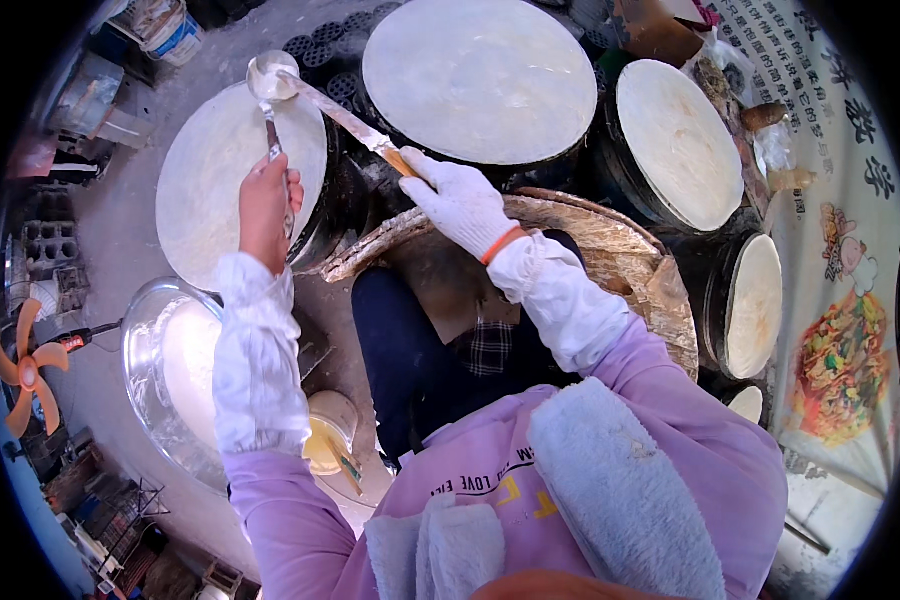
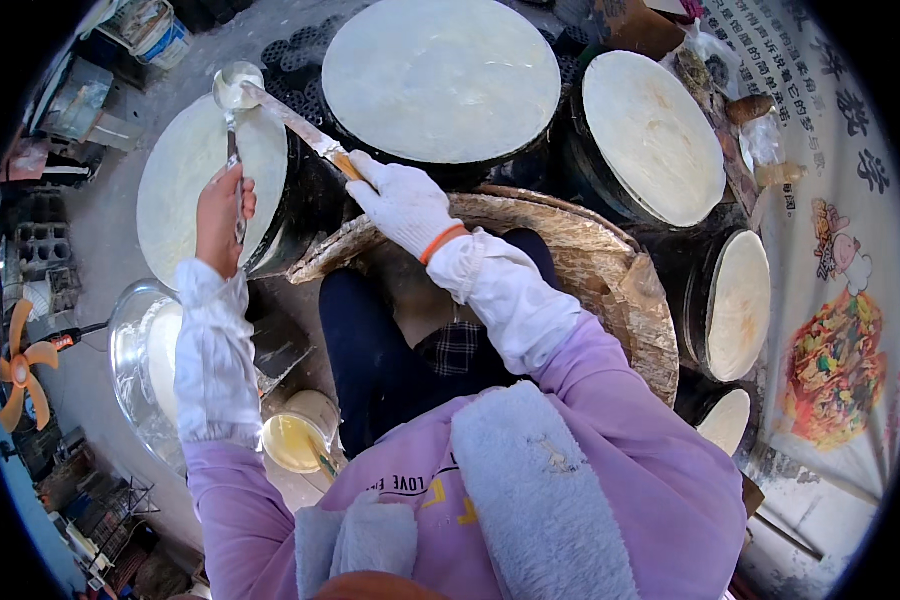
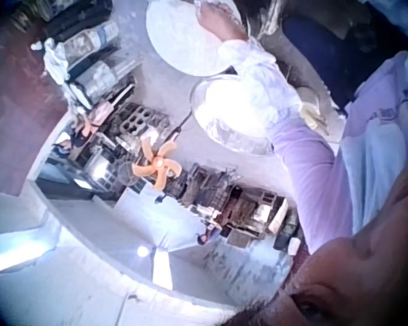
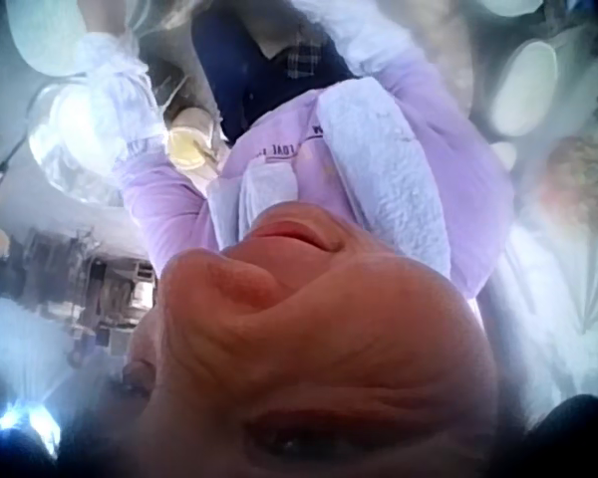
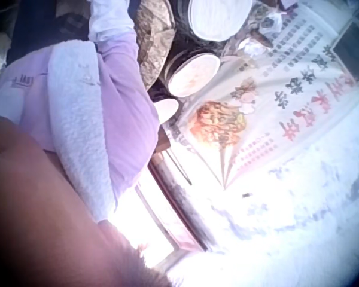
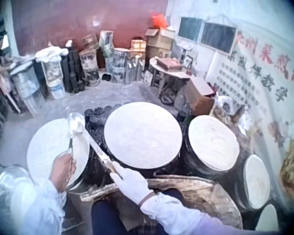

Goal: The person scoops batter from a large metal bowl and pours it onto several hot circular griddles. They use a wooden spreader to distribute the batter into thin, round crepes. The person flips the crepes and stacks the finished ones on a nearby surface.

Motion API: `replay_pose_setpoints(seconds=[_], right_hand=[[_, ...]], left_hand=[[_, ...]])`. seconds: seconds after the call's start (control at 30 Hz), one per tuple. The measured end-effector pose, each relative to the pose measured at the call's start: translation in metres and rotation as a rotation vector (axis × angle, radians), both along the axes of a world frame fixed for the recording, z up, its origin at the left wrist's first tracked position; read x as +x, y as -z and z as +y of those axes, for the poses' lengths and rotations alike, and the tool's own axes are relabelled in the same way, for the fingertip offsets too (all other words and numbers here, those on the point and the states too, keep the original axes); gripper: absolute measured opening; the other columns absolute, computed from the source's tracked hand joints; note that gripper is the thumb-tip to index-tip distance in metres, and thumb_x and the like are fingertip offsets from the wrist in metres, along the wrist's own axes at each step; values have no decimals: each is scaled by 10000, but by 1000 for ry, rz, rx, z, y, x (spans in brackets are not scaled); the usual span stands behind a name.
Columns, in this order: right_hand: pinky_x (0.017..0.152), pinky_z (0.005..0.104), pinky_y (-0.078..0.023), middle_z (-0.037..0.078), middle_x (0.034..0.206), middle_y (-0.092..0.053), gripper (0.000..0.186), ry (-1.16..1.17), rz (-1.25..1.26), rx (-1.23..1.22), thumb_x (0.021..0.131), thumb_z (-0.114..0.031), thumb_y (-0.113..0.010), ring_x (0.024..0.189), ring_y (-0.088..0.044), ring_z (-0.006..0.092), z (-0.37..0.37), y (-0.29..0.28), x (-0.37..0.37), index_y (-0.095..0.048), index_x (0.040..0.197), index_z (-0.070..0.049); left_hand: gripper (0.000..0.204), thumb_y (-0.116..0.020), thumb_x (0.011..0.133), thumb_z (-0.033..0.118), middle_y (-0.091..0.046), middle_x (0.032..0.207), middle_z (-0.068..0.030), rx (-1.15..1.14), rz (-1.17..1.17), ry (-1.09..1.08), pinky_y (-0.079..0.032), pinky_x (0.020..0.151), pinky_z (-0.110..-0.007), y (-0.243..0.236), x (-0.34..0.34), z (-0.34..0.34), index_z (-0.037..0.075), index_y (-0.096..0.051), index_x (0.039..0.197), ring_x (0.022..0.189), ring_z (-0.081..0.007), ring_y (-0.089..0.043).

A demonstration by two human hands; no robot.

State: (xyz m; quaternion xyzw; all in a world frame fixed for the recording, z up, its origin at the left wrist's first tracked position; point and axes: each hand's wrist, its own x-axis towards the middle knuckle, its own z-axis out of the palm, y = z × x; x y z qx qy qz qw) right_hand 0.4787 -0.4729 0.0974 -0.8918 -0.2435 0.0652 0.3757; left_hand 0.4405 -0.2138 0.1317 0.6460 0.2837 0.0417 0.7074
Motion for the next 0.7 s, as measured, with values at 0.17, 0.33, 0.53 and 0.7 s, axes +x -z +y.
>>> replay_pose_setpoints(seconds=[0.17,0.33,0.53,0.7], right_hand=[[707,506,-507,174,854,-685,373,-18,11,-114,957,-354,-555,814,-659,399,37,13,14,-575,1238,-110],[754,441,-519,200,875,-676,435,-23,194,156,944,-370,-577,856,-663,378,29,-15,8,-591,1281,-95],[825,408,-515,216,1018,-695,503,17,226,186,932,-365,-617,946,-672,375,23,9,7,-579,1358,-100],[771,443,-513,239,959,-685,493,23,128,270,923,-348,-629,882,-663,414,49,36,1,-590,1341,-90]], left_hand=[[164,-496,1016,188,-586,770,-33,81,24,-45,-415,495,-260,24,45,14,43,-565,986,565,-104,-525],[225,-510,1028,131,-552,764,-48,-705,-202,-12,-420,461,-215,-21,21,72,-61,-559,1134,552,-86,-490],[266,-493,1035,105,-517,784,-65,-663,-298,-198,-408,467,-213,-32,-27,71,-74,-514,1231,560,-98,-440],[254,-526,1026,120,-513,761,-40,-430,-196,-276,-402,485,-210,-28,-21,66,-60,-518,1204,561,-85,-440]])
